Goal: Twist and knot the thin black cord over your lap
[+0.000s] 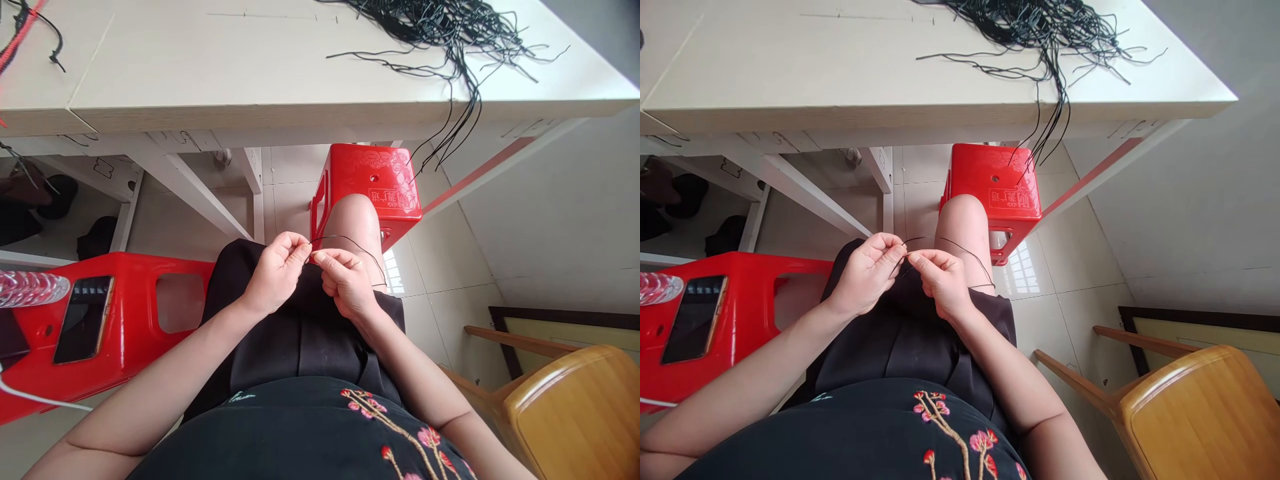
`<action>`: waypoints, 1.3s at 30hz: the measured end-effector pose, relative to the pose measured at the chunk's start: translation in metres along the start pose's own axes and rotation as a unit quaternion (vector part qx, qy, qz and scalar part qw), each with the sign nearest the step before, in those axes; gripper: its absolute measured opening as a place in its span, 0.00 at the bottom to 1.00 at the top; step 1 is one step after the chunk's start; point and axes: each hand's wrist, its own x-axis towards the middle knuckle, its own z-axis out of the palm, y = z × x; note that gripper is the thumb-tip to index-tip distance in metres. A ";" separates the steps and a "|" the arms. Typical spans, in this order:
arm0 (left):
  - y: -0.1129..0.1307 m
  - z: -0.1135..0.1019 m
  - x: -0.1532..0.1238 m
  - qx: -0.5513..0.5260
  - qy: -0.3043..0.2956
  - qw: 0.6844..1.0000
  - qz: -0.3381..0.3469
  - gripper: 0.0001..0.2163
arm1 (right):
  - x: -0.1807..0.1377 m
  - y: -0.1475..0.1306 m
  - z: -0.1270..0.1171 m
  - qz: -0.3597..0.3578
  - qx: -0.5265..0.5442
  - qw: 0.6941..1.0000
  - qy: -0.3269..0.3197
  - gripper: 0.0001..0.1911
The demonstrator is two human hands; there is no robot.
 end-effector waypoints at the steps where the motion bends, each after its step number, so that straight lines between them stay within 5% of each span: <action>1: 0.001 -0.001 -0.001 -0.001 -0.005 1.000 -0.002 0.09 | 0.001 0.001 0.000 0.000 -0.009 1.000 -0.007 0.11; 9: 0.000 -0.004 -0.005 -0.009 -0.029 1.000 0.007 0.08 | 0.002 -0.002 0.002 -0.058 -0.064 0.996 -0.016 0.11; 19: 0.004 -0.001 -0.009 -0.086 -0.027 0.993 -0.076 0.11 | 0.001 -0.004 0.005 -0.013 -0.041 0.998 -0.049 0.11; 25: 0.008 -0.010 -0.005 -0.061 -0.077 0.990 -0.102 0.15 | 0.002 -0.004 0.006 0.007 0.026 0.998 -0.049 0.09; 33: -0.007 -0.016 0.006 0.064 -0.046 0.996 0.052 0.08 | 0.001 -0.002 0.005 0.014 0.051 0.997 -0.058 0.10; 39: -0.004 -0.010 0.000 0.189 0.052 0.964 0.178 0.03 | 0.002 0.004 0.006 -0.078 -0.073 0.994 0.011 0.12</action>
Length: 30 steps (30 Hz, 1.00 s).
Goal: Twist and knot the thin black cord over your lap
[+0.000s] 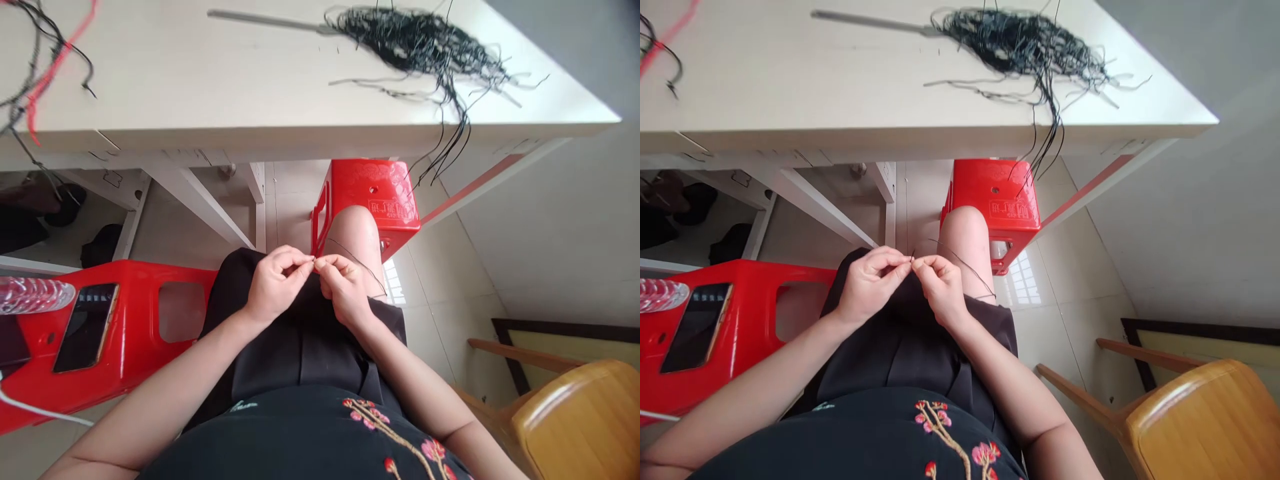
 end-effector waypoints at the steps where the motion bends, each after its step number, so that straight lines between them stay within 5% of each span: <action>1: 0.003 0.000 -0.001 0.009 0.009 1.000 0.009 0.04 | -0.001 0.000 0.001 -0.010 -0.012 1.000 0.004 0.12; 8: 0.020 -0.005 0.001 0.027 -0.046 0.998 0.016 0.07 | 0.005 -0.009 0.008 0.070 0.070 0.990 -0.096 0.16; 10: 0.023 -0.004 0.001 0.010 -0.049 0.999 -0.002 0.07 | 0.006 -0.018 -0.003 0.051 0.046 0.995 -0.070 0.16; 18: 0.000 0.018 0.004 -0.081 -0.087 0.979 -0.166 0.05 | 0.006 -0.060 -0.139 0.037 0.015 0.994 0.104 0.16; 23: -0.012 0.038 0.008 -0.108 -0.096 0.970 -0.196 0.06 | -0.003 -0.069 -0.220 0.008 -0.093 0.977 0.193 0.20; 25: -0.014 0.041 0.009 -0.107 -0.100 0.967 -0.206 0.07 | -0.005 -0.068 -0.243 0.030 -0.248 0.946 0.207 0.21; 27: -0.016 0.041 0.008 -0.100 -0.106 0.965 -0.217 0.07 | -0.002 -0.070 -0.252 0.057 -0.424 0.881 0.203 0.21; 30: -0.019 0.041 0.005 -0.085 -0.110 0.964 -0.225 0.07 | 0.013 -0.084 -0.222 0.039 -0.544 0.818 0.182 0.15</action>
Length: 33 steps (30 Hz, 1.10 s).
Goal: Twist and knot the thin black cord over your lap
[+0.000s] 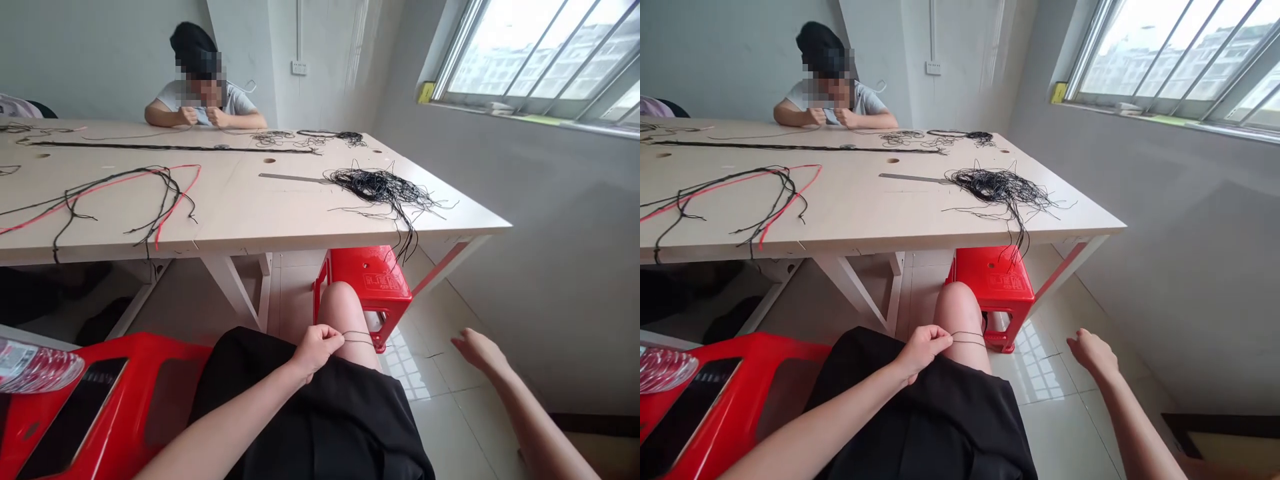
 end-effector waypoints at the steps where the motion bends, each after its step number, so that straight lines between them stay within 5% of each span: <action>1: -0.002 0.001 0.000 0.003 0.002 1.000 -0.002 0.07 | -0.001 -0.026 0.002 -0.039 -0.004 0.999 -0.001 0.12; 3: -0.004 0.003 0.000 0.007 0.003 1.000 -0.008 0.06 | -0.008 -0.096 0.009 -0.158 -0.005 0.987 -0.023 0.07; 5: -0.006 0.006 -0.002 0.006 0.005 1.000 -0.013 0.05 | -0.013 -0.179 0.019 -0.420 -0.037 0.906 -0.034 0.16; 7: -0.007 0.009 -0.007 0.012 0.005 1.000 -0.021 0.04 | -0.005 -0.262 0.032 -0.549 -0.063 0.834 0.012 0.22; 9: -0.009 0.011 -0.014 0.023 0.004 0.999 -0.028 0.04 | 0.020 -0.332 0.049 -0.560 -0.114 0.819 0.048 0.27; 12: -0.017 0.010 -0.026 0.045 0.013 0.998 -0.036 0.05 | 0.076 -0.399 0.077 -0.435 -0.217 0.874 0.001 0.33; 15: -0.028 0.005 -0.032 0.059 0.026 0.997 -0.048 0.06 | 0.125 -0.427 0.098 -0.370 -0.234 0.899 -0.010 0.36; 20: -0.042 -0.007 -0.025 0.067 0.031 0.995 -0.074 0.08 | 0.161 -0.429 0.109 -0.344 -0.248 0.905 -0.035 0.36; 33: -0.044 0.001 -0.006 0.091 -0.003 0.993 -0.070 0.07 | 0.089 -0.454 0.146 -0.478 -0.243 0.838 -0.103 0.40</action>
